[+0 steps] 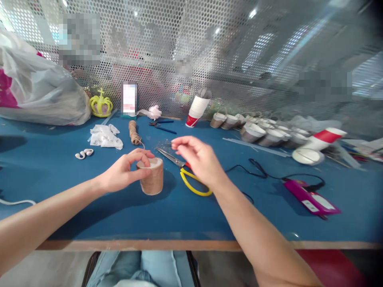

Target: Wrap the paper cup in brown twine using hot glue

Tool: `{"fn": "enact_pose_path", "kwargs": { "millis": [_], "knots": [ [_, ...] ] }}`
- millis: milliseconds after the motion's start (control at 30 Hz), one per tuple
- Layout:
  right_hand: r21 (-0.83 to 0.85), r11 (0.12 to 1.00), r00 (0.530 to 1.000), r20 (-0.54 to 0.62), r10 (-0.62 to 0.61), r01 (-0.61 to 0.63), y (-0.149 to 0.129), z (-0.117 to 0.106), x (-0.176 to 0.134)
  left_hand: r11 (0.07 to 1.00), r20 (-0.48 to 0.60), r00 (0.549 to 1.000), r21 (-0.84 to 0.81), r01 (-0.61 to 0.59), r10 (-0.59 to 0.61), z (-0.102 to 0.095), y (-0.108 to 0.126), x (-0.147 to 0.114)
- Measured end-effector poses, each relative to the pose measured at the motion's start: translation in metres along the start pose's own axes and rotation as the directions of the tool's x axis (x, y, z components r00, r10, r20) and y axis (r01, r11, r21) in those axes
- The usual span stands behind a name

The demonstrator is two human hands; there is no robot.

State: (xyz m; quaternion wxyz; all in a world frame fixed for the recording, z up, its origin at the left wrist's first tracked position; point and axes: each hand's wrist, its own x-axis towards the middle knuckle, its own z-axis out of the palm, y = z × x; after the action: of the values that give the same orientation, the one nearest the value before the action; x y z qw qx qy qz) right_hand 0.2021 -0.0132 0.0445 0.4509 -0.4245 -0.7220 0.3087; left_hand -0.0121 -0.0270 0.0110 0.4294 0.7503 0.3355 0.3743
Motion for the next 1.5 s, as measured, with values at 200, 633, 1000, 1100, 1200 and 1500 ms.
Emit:
{"fn": "enact_pose_path", "kwargs": {
  "millis": [200,633,1000,1100,1200,1500],
  "knots": [
    [0.002,0.971,0.920,-0.318,0.227,-0.239,0.038,-0.041,0.029,1.000,-0.023,1.000,0.000,-0.020,0.020,0.001,-0.010,0.000],
    [0.367,0.856,0.922,0.012,0.387,-0.364,0.040,-0.025,0.018,1.000,-0.010,1.000,-0.002,-0.007,0.007,0.000,-0.011,-0.001],
    [0.480,0.735,0.878,0.274,0.393,-0.479,0.028,-0.005,0.002,1.000,-0.019,1.000,-0.001,0.013,-0.013,0.000,-0.011,0.000],
    [0.474,0.719,0.860,0.305,0.409,-0.509,0.027,-0.004,0.001,1.000,-0.027,1.000,-0.005,0.014,-0.014,0.000,-0.011,0.000],
    [0.459,0.707,0.841,0.336,0.423,-0.539,0.025,-0.003,0.000,1.000,-0.028,1.000,-0.008,0.007,-0.007,0.000,-0.011,0.000],
    [0.278,0.828,0.859,0.323,0.397,-0.487,0.031,0.000,-0.001,1.000,-0.015,1.000,0.017,-0.008,0.009,-0.001,-0.012,0.000]
  ]
}}
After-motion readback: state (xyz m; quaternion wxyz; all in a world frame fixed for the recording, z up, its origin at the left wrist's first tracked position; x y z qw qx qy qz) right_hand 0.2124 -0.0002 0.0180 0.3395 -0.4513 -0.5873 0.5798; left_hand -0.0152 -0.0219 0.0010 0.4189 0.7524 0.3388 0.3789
